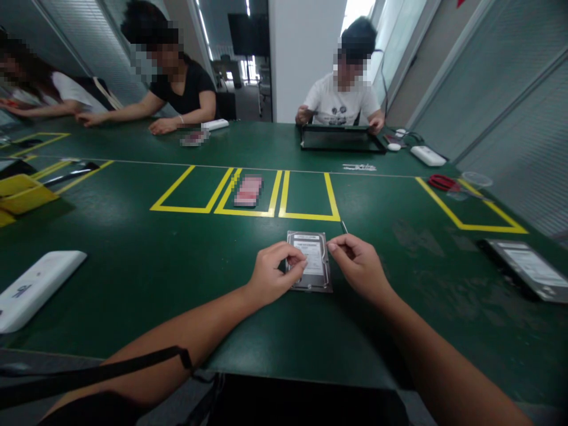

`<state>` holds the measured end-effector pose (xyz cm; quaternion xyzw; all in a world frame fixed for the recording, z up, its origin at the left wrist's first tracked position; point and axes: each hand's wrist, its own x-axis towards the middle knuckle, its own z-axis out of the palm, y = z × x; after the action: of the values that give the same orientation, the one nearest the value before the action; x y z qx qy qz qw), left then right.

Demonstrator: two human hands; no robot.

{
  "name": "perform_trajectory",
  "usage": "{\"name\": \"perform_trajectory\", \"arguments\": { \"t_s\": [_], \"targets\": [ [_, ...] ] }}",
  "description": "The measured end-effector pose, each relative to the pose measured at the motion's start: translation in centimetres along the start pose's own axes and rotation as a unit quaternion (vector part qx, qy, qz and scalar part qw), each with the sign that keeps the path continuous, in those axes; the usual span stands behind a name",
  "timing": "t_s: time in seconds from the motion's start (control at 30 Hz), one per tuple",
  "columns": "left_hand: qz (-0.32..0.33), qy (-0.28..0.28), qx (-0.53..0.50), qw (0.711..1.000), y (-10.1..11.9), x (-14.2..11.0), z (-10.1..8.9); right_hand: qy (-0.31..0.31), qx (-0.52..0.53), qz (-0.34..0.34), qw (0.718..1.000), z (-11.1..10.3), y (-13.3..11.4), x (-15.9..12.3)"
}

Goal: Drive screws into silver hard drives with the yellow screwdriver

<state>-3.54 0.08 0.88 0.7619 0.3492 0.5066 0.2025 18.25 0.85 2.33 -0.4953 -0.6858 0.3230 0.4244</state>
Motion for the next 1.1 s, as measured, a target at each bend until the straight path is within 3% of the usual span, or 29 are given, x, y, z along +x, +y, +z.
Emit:
{"name": "perform_trajectory", "arguments": {
  "t_s": [0.1,0.23,0.4,0.5,0.7,1.1],
  "targets": [
    [-0.027,-0.006,-0.018,0.999,-0.1,0.1,-0.2,0.003,-0.111,-0.063,0.992,-0.2,0.4,0.0],
    [-0.028,-0.015,-0.021,0.999,-0.2,0.4,-0.5,-0.089,-0.179,-0.183,0.963,0.3,0.0,-0.6],
    [-0.007,-0.003,-0.013,1.000,-0.2,1.0,-1.3,-0.181,-0.253,-0.295,0.904,1.2,-0.6,-1.5],
    [-0.001,-0.002,-0.012,1.000,-0.4,1.3,-1.8,-0.206,-0.298,-0.313,0.878,1.5,-0.5,-1.7],
    [-0.002,-0.037,0.009,0.999,-1.3,1.4,-2.6,-0.217,-0.337,-0.328,0.856,1.3,-0.6,-1.5],
    [-0.013,-0.061,0.053,0.997,-1.8,0.2,-3.1,-0.211,-0.336,-0.338,0.854,1.3,-0.2,-1.3]
  ]
}}
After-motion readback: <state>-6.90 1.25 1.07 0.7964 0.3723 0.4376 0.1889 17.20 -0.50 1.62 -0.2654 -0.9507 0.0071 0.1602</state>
